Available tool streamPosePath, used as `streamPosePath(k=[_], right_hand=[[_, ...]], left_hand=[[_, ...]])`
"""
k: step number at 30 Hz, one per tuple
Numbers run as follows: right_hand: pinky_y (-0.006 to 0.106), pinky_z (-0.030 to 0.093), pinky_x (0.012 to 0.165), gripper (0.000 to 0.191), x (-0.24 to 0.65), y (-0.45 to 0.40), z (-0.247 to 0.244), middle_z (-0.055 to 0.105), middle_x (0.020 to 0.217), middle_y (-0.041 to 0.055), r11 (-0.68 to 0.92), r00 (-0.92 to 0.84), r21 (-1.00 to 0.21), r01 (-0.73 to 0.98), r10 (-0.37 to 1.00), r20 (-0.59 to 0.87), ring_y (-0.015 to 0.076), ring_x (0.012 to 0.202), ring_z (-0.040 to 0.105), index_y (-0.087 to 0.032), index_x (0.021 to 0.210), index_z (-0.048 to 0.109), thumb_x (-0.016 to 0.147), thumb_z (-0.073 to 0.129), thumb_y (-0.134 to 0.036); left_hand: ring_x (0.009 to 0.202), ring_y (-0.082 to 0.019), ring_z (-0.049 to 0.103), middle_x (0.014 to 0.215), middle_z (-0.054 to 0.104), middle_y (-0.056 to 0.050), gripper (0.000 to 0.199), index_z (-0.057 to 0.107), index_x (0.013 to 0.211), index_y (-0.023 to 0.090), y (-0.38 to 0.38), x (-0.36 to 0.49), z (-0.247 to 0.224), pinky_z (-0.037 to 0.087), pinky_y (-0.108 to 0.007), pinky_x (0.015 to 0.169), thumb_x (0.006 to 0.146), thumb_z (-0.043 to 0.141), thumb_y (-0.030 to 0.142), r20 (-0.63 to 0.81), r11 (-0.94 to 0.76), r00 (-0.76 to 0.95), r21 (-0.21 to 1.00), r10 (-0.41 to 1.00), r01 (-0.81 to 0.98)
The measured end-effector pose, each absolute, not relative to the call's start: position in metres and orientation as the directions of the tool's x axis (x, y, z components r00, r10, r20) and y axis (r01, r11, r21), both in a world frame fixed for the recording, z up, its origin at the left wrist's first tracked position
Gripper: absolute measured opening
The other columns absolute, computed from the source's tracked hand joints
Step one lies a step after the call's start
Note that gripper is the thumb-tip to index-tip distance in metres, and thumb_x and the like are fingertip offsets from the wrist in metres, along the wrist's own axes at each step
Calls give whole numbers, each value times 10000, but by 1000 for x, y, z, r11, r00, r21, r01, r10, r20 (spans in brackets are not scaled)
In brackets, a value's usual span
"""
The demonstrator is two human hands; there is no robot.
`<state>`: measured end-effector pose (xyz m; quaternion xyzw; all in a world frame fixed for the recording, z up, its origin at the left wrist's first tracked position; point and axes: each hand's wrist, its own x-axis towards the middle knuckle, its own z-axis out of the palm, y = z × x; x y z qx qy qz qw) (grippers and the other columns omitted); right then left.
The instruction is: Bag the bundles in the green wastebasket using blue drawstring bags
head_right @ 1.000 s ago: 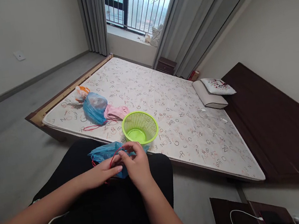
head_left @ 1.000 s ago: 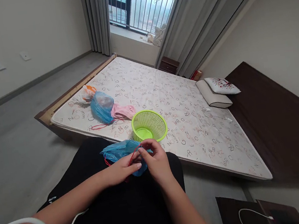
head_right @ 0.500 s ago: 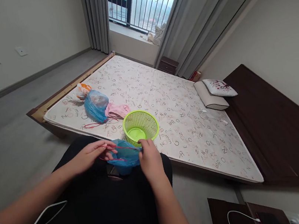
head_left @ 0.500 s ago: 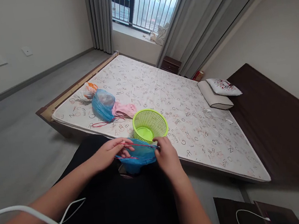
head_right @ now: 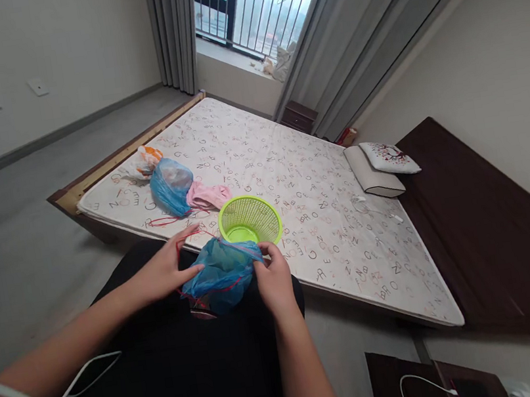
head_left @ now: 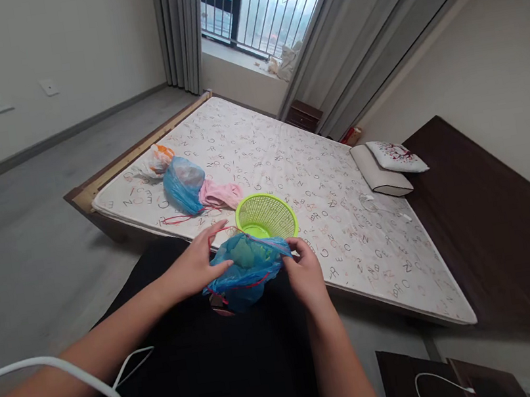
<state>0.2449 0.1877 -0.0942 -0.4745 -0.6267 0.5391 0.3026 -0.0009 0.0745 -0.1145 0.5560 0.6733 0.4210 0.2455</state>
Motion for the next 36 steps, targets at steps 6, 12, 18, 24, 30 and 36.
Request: streamPosePath(k=[6, 12, 18, 24, 30, 36], right_hand=[[273, 513, 680, 315, 234, 176, -80, 699, 1060, 26, -106, -445, -977, 183, 878, -178, 153, 761, 616, -241, 1098, 641, 836, 709, -402], [265, 447, 581, 225, 248, 177, -61, 649, 901, -1, -67, -388, -968, 242, 908, -160, 147, 663, 536, -247, 984, 621, 845, 681, -414], [314, 422, 732, 202, 289, 199, -58, 635, 882, 8, 325, -378, -689, 647, 922, 81, 187, 774, 567, -253, 1029, 645, 851, 556, -219], [339, 402, 746, 281, 314, 222, -99, 612, 1035, 98, 401, -392, -386, 831, 914, 106, 234, 894, 564, -212, 1003, 627, 822, 445, -96], [365, 576, 765, 373, 303, 240, -145, 685, 1191, 76, -184, -93, -947, 263, 972, -215, 250, 1006, 673, -231, 1069, 634, 711, 560, -161], [374, 631, 793, 210, 265, 216, -156, 775, 905, 29, -614, -341, -686, -391, 789, -511, 205, 838, 743, -220, 1011, 668, 825, 587, -165]], left_hand=[[1260, -328, 642, 1356, 670, -141, 892, 400, 1618, 181, 109, 13, -149, 476, -435, 1105, 828, 744, 414, 23, 99, -206, 823, 978, 559], [897, -264, 662, 897, 708, -64, 490, 716, 1227, 185, 128, -27, -176, 488, -335, 816, 757, 579, 168, -129, 301, -312, 740, 941, 602], [867, -272, 658, 930, 720, -91, 543, 702, 1230, 158, 107, -85, -194, 463, -328, 755, 708, 553, 176, -199, 493, -503, 664, 841, 562], [877, -264, 681, 994, 742, -93, 609, 667, 1236, 159, 89, -96, -172, 541, -331, 738, 636, 562, 180, -337, 488, -582, 865, 740, 121], [978, -305, 727, 1238, 739, -139, 503, 665, 1247, 244, 82, -63, -152, 616, -455, 755, 750, 619, 303, -578, 370, -448, 801, 682, -471], [970, -410, 736, 1167, 760, -180, 398, 709, 1142, 215, 88, -33, -165, 601, -647, 789, 858, 544, 439, -653, 300, -191, 563, 733, -770]])
